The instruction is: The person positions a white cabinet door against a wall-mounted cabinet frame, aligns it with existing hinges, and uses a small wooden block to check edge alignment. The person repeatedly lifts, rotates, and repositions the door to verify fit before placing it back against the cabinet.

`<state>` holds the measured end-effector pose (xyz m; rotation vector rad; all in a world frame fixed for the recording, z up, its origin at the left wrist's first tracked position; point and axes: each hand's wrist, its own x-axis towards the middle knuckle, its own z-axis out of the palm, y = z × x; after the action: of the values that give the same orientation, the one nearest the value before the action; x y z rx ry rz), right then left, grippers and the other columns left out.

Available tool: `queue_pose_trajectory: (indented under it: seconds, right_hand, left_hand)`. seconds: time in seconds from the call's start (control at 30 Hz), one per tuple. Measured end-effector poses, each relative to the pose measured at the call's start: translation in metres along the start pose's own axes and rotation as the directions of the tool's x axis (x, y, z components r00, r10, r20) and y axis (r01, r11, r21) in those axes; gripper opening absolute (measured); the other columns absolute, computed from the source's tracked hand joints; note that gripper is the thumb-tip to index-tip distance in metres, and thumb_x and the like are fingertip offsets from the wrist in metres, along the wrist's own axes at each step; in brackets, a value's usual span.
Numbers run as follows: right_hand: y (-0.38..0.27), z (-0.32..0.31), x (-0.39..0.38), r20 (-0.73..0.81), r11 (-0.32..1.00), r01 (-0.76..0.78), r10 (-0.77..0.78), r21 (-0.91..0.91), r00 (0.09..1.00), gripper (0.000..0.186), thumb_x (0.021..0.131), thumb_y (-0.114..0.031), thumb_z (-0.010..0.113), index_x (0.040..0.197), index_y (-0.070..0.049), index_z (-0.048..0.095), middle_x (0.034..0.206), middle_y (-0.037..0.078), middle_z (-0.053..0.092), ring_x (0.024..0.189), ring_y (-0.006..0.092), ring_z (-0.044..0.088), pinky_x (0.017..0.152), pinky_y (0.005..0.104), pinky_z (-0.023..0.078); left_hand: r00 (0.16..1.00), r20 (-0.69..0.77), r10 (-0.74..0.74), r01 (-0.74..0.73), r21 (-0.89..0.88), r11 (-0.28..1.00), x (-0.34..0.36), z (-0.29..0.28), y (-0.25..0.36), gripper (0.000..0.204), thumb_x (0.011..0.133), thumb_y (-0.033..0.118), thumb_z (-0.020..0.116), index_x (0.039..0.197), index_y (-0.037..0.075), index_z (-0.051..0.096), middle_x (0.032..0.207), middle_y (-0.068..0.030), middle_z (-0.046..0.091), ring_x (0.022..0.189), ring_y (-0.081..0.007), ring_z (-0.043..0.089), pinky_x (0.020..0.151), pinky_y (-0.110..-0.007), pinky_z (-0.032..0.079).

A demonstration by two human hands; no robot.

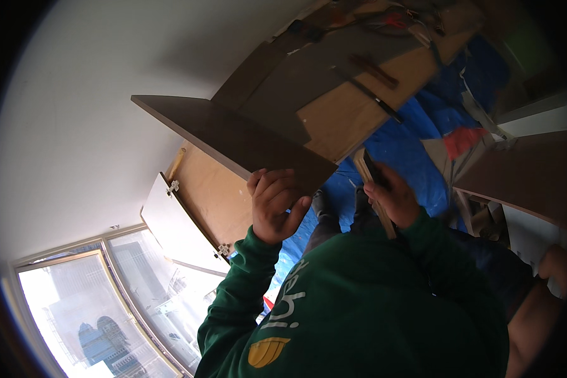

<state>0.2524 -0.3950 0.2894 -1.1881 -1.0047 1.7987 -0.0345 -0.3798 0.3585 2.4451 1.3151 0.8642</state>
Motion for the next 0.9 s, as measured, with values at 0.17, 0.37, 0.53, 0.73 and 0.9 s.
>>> queue_pose_trajectory:
  seconds: [0.17, 0.37, 0.53, 0.73, 0.9]
  right_hand:
    - [-0.015, 0.011, -0.002, 0.076, 0.997, 0.045, -0.040, -0.061, 0.996, 0.062, 0.104, -0.024, 0.063, 0.157, 0.000, 0.043, 0.110, 0.007, 0.065, 0.090, 0.0132, 0.062, 0.082, 0.0306, 0.053]
    - [-0.034, 0.025, -0.008, 0.184, 0.978, 0.134, -0.104, -0.160, 0.977, 0.069, 0.104, -0.022, 0.057, 0.165, 0.000, 0.032, 0.109, 0.008, 0.063, 0.087, 0.0130, 0.060, 0.077, 0.0307, 0.053]
    - [-0.046, 0.033, -0.016, 0.178, 0.967, 0.078, -0.035, -0.241, 0.983, 0.066, 0.104, -0.021, 0.060, 0.162, 0.001, 0.037, 0.117, 0.010, 0.062, 0.098, 0.0144, 0.059, 0.087, 0.0316, 0.051]
    - [-0.055, 0.061, -0.016, 0.170, 0.965, 0.139, -0.102, -0.223, 0.980, 0.056, 0.107, -0.018, 0.061, 0.156, 0.004, 0.045, 0.133, 0.010, 0.063, 0.117, 0.0149, 0.060, 0.103, 0.0320, 0.049]
    - [-0.076, 0.069, 0.020, 0.196, 0.967, 0.047, 0.003, -0.250, 0.981, 0.051, 0.111, -0.023, 0.057, 0.156, -0.001, 0.047, 0.118, 0.005, 0.063, 0.100, 0.0097, 0.059, 0.087, 0.0281, 0.051]
  left_hand:
    - [0.984, -0.165, -0.069, 0.072, 0.014, 0.997, 0.024, 0.007, -0.023, 0.009, 0.087, 0.014, 0.071, 0.085, 0.006, 0.073, 0.096, -0.0098, 0.073, 0.114, -0.0328, 0.068, 0.104, -0.053, 0.043]
    - [0.957, -0.290, -0.002, 0.040, 0.125, 0.991, 0.039, 0.014, -0.050, 0.016, 0.076, 0.016, 0.072, 0.072, 0.005, 0.061, 0.078, -0.0108, 0.059, 0.086, -0.0349, 0.059, 0.090, -0.048, 0.045]
    - [0.941, -0.334, 0.050, -0.008, 0.127, 0.992, 0.044, 0.021, -0.057, 0.016, 0.075, 0.017, 0.071, 0.071, 0.006, 0.059, 0.073, -0.0099, 0.051, 0.078, -0.0335, 0.051, 0.085, -0.047, 0.044]
    - [0.933, -0.358, 0.039, -0.001, 0.107, 0.994, 0.042, 0.021, -0.056, 0.015, 0.077, 0.016, 0.071, 0.073, 0.008, 0.060, 0.076, -0.0093, 0.054, 0.078, -0.0328, 0.052, 0.085, -0.047, 0.043]
    - [0.921, -0.388, 0.044, -0.011, 0.087, 0.996, 0.040, 0.018, -0.055, 0.010, 0.080, 0.013, 0.068, 0.082, 0.007, 0.061, 0.083, -0.0104, 0.059, 0.082, -0.0338, 0.055, 0.088, -0.047, 0.043]
